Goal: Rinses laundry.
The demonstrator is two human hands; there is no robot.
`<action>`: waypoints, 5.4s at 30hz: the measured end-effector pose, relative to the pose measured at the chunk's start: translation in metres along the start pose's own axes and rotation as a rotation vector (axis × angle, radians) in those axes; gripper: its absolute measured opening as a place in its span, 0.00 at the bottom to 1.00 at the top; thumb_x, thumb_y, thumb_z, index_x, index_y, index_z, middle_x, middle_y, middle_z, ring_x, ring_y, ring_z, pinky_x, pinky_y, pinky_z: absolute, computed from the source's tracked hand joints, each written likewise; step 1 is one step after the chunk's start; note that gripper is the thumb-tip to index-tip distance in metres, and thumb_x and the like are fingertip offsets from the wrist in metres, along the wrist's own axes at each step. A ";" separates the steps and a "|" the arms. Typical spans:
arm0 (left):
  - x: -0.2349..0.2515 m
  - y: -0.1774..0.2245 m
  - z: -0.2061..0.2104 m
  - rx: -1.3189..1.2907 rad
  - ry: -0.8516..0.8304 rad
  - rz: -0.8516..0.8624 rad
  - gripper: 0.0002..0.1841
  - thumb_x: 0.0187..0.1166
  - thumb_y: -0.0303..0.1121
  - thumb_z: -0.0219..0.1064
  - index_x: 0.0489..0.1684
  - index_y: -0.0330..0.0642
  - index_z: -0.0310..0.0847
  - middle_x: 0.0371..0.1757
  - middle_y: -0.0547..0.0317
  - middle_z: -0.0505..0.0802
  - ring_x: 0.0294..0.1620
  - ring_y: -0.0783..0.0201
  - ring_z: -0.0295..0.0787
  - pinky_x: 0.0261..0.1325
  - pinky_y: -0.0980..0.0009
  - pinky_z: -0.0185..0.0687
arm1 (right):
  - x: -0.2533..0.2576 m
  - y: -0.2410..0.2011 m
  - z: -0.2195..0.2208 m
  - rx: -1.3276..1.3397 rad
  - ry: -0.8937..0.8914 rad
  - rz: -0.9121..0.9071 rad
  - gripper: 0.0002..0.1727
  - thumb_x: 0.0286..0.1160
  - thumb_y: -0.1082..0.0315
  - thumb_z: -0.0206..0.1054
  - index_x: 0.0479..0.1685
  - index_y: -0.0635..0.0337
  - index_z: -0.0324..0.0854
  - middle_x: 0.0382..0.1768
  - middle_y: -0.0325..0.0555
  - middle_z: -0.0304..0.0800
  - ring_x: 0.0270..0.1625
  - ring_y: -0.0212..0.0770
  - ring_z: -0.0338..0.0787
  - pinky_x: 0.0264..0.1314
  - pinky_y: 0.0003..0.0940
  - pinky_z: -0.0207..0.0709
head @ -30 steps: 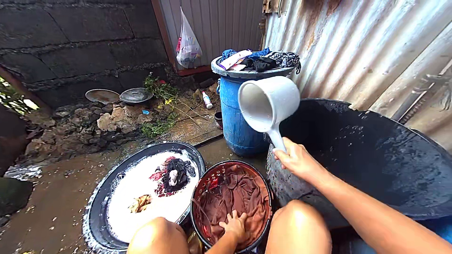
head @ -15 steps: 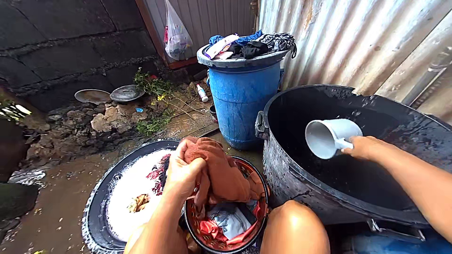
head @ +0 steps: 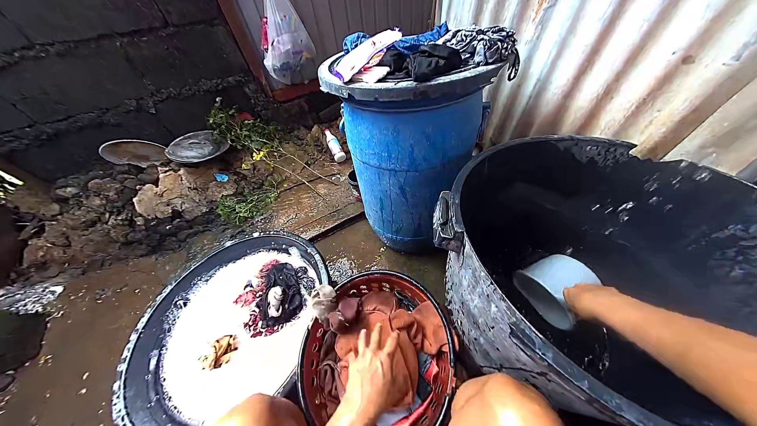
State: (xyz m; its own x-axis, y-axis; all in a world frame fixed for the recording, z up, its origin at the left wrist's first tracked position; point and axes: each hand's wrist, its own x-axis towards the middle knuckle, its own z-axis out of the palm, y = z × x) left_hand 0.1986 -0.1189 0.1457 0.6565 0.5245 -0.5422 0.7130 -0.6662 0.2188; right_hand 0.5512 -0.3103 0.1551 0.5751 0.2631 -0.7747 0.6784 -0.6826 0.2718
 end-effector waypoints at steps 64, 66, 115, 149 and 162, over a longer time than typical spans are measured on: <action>0.034 -0.074 0.004 -0.444 0.148 -0.139 0.19 0.76 0.37 0.68 0.60 0.33 0.84 0.58 0.33 0.90 0.65 0.37 0.86 0.68 0.36 0.77 | -0.205 -0.006 -0.106 1.751 0.651 -0.787 0.09 0.90 0.67 0.55 0.41 0.57 0.77 0.18 0.34 0.78 0.10 0.21 0.69 0.11 0.14 0.66; 0.009 -0.059 -0.057 -0.510 0.302 -0.086 0.14 0.75 0.36 0.68 0.50 0.33 0.83 0.48 0.37 0.90 0.55 0.40 0.87 0.60 0.37 0.78 | -0.217 -0.025 -0.103 1.718 0.581 -0.842 0.09 0.91 0.69 0.53 0.41 0.58 0.76 0.17 0.35 0.78 0.10 0.22 0.70 0.11 0.14 0.66; 0.005 -0.060 -0.065 -0.714 0.526 0.081 0.18 0.61 0.31 0.76 0.49 0.33 0.84 0.43 0.47 0.91 0.49 0.55 0.89 0.57 0.49 0.82 | -0.184 -0.137 -0.092 0.468 1.507 -0.632 0.14 0.80 0.64 0.66 0.52 0.68 0.81 0.26 0.58 0.86 0.22 0.61 0.87 0.18 0.55 0.75; 0.058 -0.032 0.093 0.184 -0.128 -0.029 0.40 0.79 0.37 0.69 0.94 0.57 0.55 0.96 0.51 0.56 0.90 0.34 0.55 0.72 0.30 0.67 | -0.047 -0.096 -0.017 0.309 -0.112 -0.217 0.25 0.92 0.66 0.51 0.77 0.78 0.69 0.81 0.71 0.69 0.86 0.62 0.69 0.88 0.55 0.56; 0.006 -0.038 -0.021 -0.882 0.453 -0.014 0.08 0.75 0.30 0.64 0.28 0.37 0.82 0.28 0.54 0.84 0.35 0.58 0.82 0.44 0.53 0.77 | -0.088 -0.025 -0.101 1.372 0.382 -0.093 0.13 0.89 0.63 0.61 0.45 0.66 0.74 0.19 0.36 0.70 0.13 0.24 0.67 0.16 0.17 0.63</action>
State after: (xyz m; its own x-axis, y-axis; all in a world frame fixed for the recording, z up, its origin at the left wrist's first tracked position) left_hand 0.1799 -0.0793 0.1512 0.5475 0.8051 -0.2282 0.5291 -0.1218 0.8398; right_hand 0.5296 -0.2477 0.2743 0.7891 0.3571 -0.4999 -0.1255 -0.7028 -0.7002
